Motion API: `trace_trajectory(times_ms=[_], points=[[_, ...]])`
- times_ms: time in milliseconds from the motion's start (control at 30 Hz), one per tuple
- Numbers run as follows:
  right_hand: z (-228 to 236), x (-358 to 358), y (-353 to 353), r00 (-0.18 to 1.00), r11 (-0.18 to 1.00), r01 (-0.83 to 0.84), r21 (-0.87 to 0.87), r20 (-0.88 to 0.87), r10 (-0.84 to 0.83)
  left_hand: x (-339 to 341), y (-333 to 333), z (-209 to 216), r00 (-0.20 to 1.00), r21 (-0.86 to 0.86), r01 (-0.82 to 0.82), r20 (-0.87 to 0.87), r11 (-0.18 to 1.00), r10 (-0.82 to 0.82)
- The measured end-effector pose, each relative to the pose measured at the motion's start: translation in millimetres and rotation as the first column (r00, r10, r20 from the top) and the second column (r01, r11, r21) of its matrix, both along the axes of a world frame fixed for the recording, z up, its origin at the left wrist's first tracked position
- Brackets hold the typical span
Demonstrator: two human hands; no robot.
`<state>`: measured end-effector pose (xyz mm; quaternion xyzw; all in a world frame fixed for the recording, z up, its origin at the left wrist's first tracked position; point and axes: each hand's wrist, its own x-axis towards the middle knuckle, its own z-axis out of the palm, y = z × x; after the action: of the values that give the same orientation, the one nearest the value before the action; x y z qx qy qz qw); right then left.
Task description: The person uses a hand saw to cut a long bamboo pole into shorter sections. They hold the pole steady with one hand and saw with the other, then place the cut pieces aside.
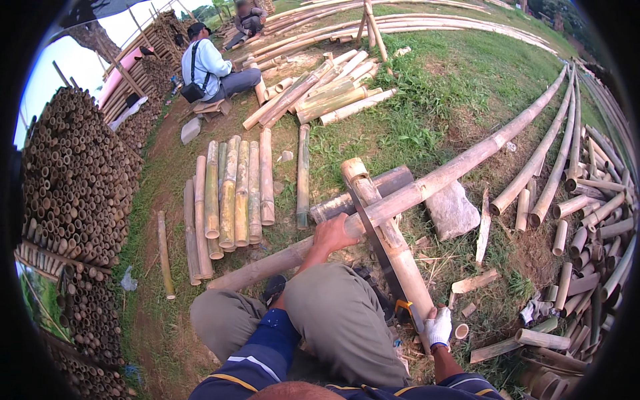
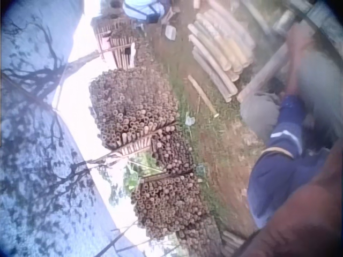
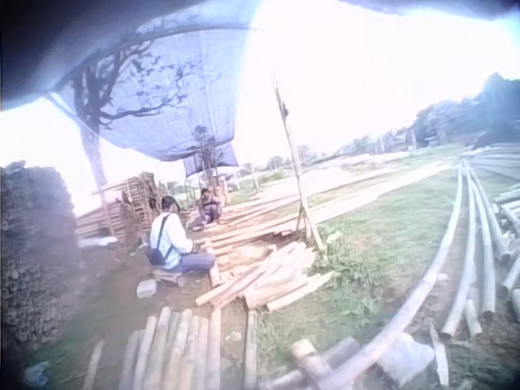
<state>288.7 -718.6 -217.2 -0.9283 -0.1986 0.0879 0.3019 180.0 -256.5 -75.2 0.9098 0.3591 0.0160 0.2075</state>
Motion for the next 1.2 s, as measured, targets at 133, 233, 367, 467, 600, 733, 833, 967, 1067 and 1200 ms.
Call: trace_trajectory(times_ms=[133,233,367,467,600,733,833,967,1067,1200], points=[[13.8,-5.9,2.8,1.000,1.000,0.007,0.000,-0.001,-0.007,-0.5,-2.8,3.1,1.000,0.011,-0.005,-0.024,1.000,0.005],[12.0,-6.8,2.4,1.000,1.000,0.017,-0.006,-0.004,-0.017,0.7,-2.7,5.7,1.000,0.006,0.006,-0.016,1.000,-0.005],[19.0,-7.8,5.0,1.000,1.000,0.006,0.000,-0.009,-0.006,1.5,-0.8,8.8,0.999,-0.023,-0.010,-0.046,1.000,0.009],[3.5,-3.4,-1.7,1.000,1.000,0.009,0.014,-0.018,-0.008,1.0,-3.0,6.7,1.000,-0.002,-0.009,-0.009,1.000,0.009],[1.6,-2.6,1.0,0.999,1.000,0.011,0.006,-0.043,-0.011,0.1,-1.3,6.1,1.000,0.004,-0.008,0.002,1.000,0.008],[-7.1,-2.2,-4.5,1.000,1.000,-0.022,0.003,-0.012,0.022,-0.3,0.5,2.4,1.000,-0.005,-0.002,0.009,1.000,0.002],[-12.7,2.4,-4.6,0.999,1.000,-0.018,-0.002,-0.029,0.018,-1.9,-2.7,1.1,1.000,0.031,0.005,0.023,1.000,-0.005],[-12.7,5.5,-4.3,0.999,1.000,-0.030,0.001,-0.013,0.030,3.0,1.2,2.0,1.000,0.023,0.008,0.017,1.000,-0.009],[-24.8,5.2,-8.6,0.999,0.999,-0.046,-0.010,0.025,0.046,-1.1,0.5,-0.1,1.000,0.025,0.012,0.022,1.000,-0.012],[-13.1,4.3,-4.7,0.998,0.999,-0.019,-0.028,-0.053,0.017,2.9,1.0,1.2,1.000,0.022,0.019,0.011,1.000,-0.020]])
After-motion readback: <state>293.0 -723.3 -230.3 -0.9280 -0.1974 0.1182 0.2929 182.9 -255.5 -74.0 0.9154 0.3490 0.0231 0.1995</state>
